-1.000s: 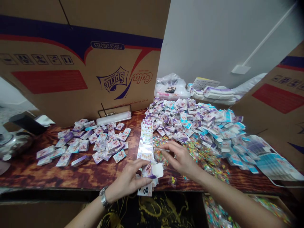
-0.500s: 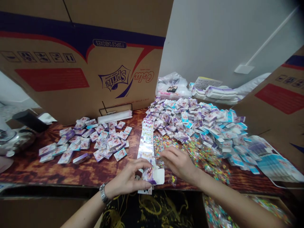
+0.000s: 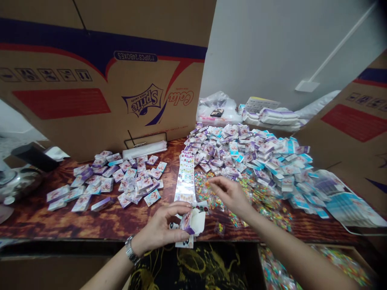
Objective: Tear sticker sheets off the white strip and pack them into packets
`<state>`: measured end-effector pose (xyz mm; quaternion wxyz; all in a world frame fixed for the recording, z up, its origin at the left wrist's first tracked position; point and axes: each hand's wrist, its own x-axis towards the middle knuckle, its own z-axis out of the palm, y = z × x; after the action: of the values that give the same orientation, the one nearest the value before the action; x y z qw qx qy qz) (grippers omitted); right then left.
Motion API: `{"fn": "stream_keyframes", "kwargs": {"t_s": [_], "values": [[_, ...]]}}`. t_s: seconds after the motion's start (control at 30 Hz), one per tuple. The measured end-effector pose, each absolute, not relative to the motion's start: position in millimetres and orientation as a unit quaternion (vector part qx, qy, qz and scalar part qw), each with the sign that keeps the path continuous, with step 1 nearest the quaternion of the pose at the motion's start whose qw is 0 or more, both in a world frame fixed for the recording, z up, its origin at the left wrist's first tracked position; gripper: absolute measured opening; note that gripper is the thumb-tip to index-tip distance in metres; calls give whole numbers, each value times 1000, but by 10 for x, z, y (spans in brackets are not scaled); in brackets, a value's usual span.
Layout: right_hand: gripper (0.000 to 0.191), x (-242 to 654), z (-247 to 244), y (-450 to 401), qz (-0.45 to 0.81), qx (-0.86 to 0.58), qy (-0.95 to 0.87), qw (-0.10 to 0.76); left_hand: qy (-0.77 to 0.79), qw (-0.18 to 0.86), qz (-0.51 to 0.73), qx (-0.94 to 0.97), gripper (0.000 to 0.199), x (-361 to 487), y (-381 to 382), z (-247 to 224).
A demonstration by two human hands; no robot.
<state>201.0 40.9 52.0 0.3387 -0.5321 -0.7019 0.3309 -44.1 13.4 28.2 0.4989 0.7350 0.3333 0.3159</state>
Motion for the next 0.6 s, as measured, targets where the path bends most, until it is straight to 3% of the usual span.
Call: {"fn": "stream_keyframes", "kwargs": {"t_s": [0.17, 0.37, 0.47, 0.6], "values": [[22, 1943, 546, 406, 502, -420, -727, 207, 332, 507, 311, 732, 38, -405, 132, 294], [22, 1953, 617, 380, 538, -375, -735, 175, 334, 470, 296, 762, 40, -410, 142, 305], [22, 1958, 638, 372, 518, -351, -762, 168, 325, 478, 295, 761, 40, -411, 134, 285], [21, 1942, 680, 355, 390, -337, -842, 159, 316, 502, 296, 748, 38, -403, 140, 280]]}}
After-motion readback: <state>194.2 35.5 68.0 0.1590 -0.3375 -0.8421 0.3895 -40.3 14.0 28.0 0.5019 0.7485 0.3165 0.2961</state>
